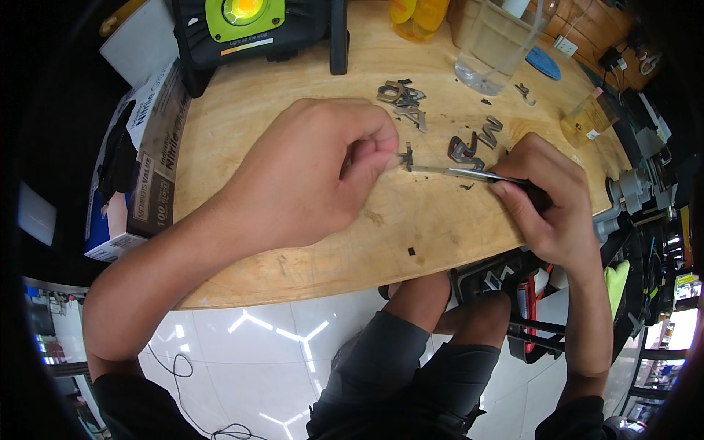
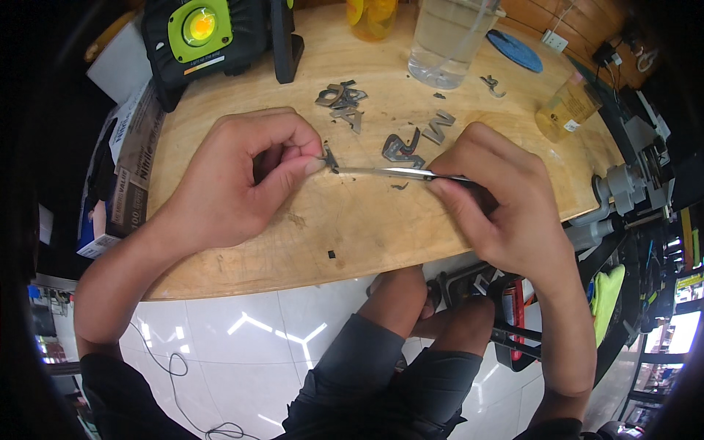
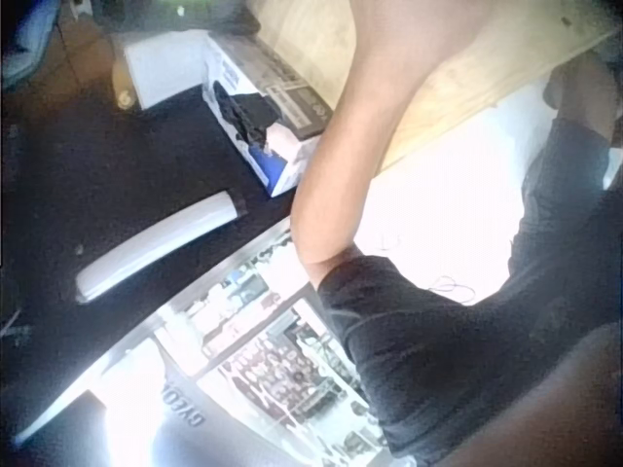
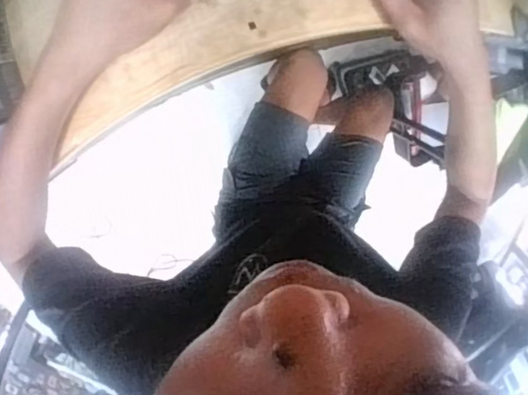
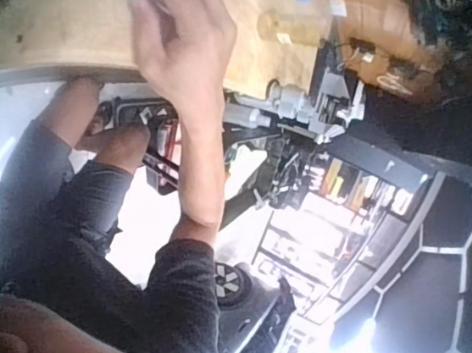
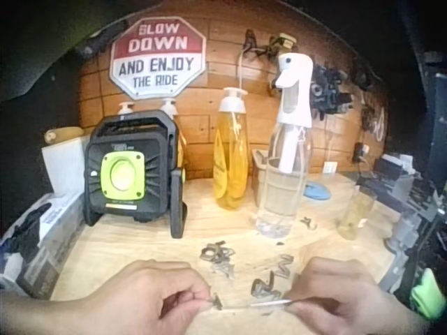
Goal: The person assembles small metal parts on a wooden workbench, using a utility knife to scrape or adjust edges. They repeatedly pick up, align, and connect small metallic components, occasionally placing them back on the table.
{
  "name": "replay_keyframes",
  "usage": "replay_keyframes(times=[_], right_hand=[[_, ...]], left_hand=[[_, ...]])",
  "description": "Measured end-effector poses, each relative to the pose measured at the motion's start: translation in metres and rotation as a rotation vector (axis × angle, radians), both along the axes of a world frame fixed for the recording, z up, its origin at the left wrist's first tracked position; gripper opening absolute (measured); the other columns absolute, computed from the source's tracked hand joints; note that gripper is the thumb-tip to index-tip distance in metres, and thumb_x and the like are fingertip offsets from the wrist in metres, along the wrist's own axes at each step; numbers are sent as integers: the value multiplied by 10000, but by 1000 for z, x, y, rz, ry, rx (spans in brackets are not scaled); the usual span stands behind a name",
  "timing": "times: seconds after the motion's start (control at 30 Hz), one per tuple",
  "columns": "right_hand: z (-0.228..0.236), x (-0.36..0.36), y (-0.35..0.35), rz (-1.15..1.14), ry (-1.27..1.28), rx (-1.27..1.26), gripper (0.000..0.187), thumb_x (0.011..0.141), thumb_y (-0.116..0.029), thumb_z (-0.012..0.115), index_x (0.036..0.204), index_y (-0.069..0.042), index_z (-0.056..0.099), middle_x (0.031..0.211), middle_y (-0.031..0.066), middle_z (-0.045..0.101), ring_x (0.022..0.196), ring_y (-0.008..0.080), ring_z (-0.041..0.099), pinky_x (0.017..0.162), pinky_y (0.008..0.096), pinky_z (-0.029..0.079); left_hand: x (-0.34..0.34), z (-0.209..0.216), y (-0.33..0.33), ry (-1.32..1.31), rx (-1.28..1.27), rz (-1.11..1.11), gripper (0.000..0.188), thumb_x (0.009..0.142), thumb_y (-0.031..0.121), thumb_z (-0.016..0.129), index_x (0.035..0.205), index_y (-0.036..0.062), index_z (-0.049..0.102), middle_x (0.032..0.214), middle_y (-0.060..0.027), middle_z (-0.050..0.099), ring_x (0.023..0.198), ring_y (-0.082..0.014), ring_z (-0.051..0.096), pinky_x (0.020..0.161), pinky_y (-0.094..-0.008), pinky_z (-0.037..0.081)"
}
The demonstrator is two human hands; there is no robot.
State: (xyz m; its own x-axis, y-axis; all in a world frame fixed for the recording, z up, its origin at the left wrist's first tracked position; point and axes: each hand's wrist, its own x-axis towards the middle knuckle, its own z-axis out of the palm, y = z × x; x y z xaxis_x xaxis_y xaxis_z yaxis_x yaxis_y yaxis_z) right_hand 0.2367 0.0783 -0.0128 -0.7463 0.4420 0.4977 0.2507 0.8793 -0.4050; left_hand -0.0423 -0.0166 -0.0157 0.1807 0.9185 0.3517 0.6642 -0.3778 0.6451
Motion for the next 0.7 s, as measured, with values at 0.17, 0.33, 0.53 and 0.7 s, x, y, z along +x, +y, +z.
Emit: replay_keyframes(times=[0.17,0.33,0.53,0.7], right_hand=[[1,4,-6,-22,-19,48,129,815,25,761,935,9,718,825,85,569,657,213,573,572,320,435],[-4,6,-7,-1,25,78,147,797,34,771,940,9,746,825,77,568,652,190,586,566,317,447],[-4,7,-7,-19,45,74,164,795,28,774,957,5,756,838,81,587,647,192,595,563,309,454],[-2,12,-4,-22,74,116,190,798,-5,793,983,-8,755,849,91,606,669,212,615,571,309,466]], left_hand=[[-1,2,-3,-23,-36,28,54,940,-11,687,913,1,643,697,34,510,612,-37,410,546,-243,336],[1,2,-4,-81,-108,53,65,950,5,697,903,4,652,694,52,515,618,-21,410,547,-234,330],[2,4,-3,-88,-122,61,79,954,22,702,892,4,657,703,55,529,619,-16,409,550,-229,333],[0,6,-3,-62,-143,39,50,966,53,712,943,23,678,722,43,551,629,-25,428,556,-233,347]])
